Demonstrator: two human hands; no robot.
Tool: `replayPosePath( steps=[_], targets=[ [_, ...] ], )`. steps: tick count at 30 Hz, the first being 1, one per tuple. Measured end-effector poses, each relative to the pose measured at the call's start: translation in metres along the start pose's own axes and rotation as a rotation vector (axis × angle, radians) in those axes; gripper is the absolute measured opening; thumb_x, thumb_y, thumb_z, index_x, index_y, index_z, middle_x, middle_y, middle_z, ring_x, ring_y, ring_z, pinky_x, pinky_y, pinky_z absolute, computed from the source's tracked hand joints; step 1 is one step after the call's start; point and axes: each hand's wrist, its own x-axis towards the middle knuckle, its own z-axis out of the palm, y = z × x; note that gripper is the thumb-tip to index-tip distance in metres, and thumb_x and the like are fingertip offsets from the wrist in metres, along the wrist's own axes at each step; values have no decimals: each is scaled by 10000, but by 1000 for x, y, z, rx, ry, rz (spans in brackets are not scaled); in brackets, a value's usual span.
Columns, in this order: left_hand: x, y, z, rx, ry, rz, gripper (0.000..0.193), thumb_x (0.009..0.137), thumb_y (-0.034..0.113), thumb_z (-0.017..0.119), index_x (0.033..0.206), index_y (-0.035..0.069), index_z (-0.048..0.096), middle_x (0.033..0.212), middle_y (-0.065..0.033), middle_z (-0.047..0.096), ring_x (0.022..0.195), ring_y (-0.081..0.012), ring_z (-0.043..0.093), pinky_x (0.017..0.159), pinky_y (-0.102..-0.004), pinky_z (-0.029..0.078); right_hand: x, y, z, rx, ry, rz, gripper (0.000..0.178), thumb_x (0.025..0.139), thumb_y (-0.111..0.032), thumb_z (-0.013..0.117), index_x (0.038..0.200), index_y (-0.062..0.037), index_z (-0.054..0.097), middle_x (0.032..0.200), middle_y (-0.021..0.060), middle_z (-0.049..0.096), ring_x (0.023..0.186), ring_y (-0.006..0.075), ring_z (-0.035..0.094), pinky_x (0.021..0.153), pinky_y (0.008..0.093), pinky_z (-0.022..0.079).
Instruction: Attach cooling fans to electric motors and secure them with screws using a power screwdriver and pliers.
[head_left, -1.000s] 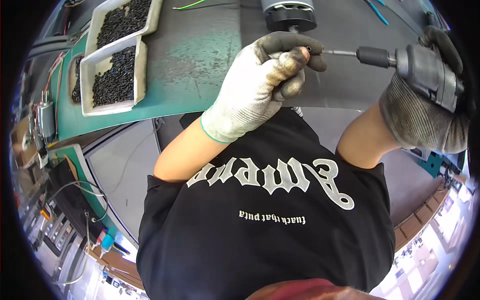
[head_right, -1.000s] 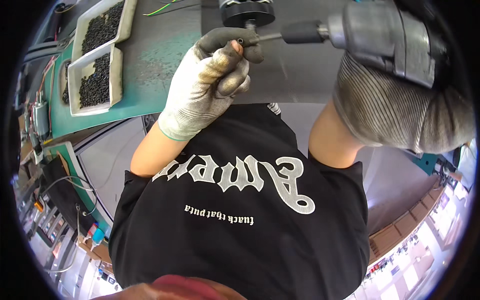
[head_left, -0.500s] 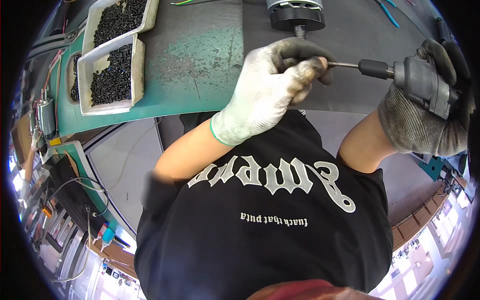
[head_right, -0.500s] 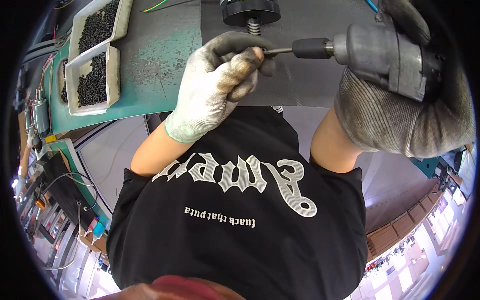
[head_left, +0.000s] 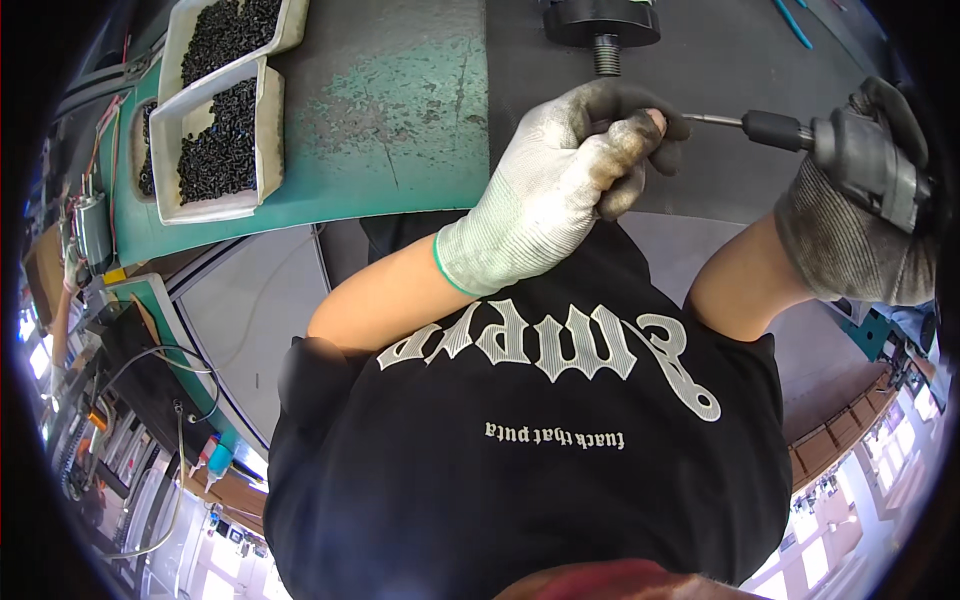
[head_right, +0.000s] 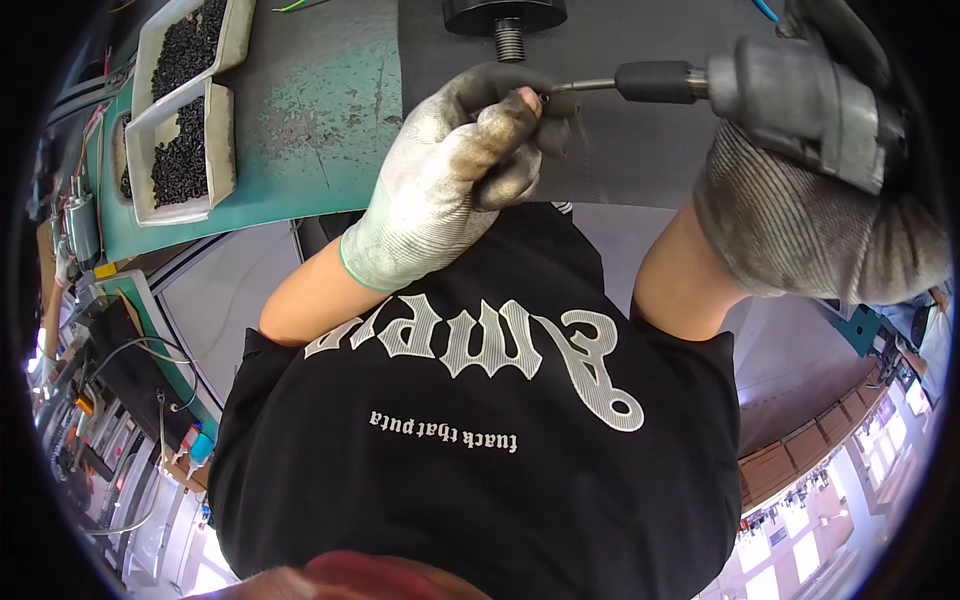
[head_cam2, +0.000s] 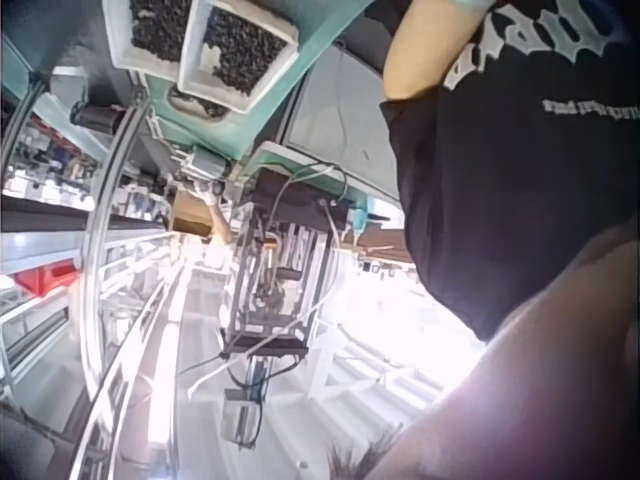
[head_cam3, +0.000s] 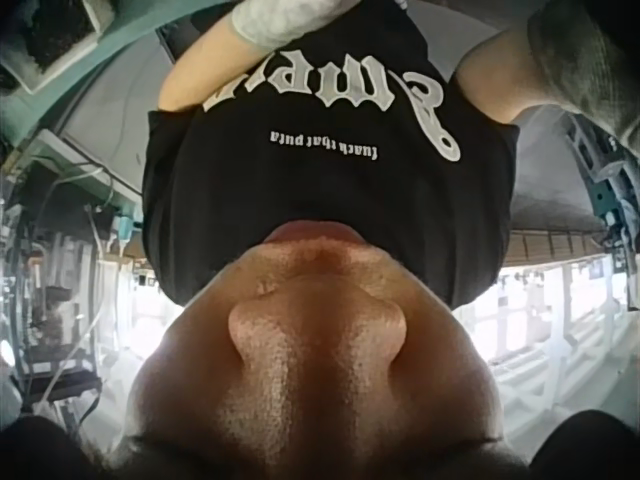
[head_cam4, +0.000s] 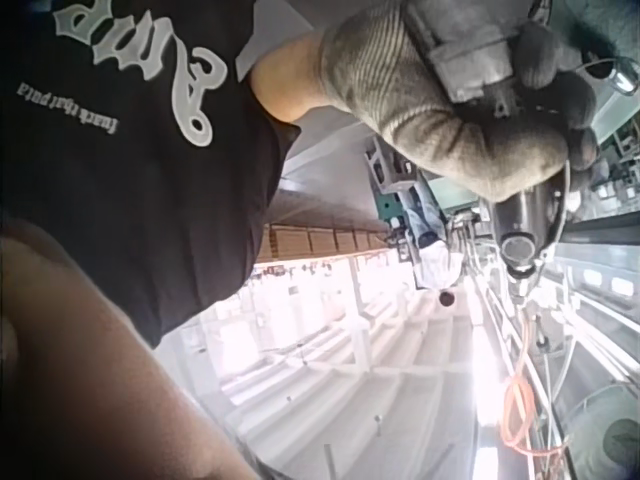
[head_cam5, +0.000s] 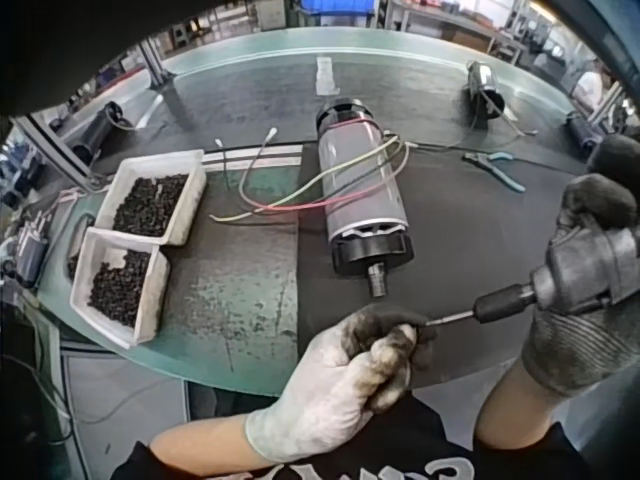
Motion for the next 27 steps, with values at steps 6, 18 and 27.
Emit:
replayPosePath(
  steps=[6,18,27],
  targets=[
    [5,6,1,49,-29,-27,182,975,119,533,1101,-9,561,882,-118,636,495,-47,369,478,-175,324,2,18,-1,-5,-15,3,230,830,-43,548,1038,55,554,1032,153,530,967,230,490,829,370,440],
    [-1,-3,-1,21,13,-43,219,969,169,566,1069,-26,553,861,-82,610,477,-45,357,458,-182,303,4,21,-9,21,-62,42,240,841,-64,540,1042,66,558,1039,166,537,980,248,501,839,385,455],
    [1,7,-2,80,15,102,227,960,131,584,1118,-32,583,856,-84,628,521,-28,423,468,-155,329,7,2,-18,23,-97,43,250,849,-80,533,1045,75,561,1045,175,542,989,261,510,846,397,467]
  ],
)
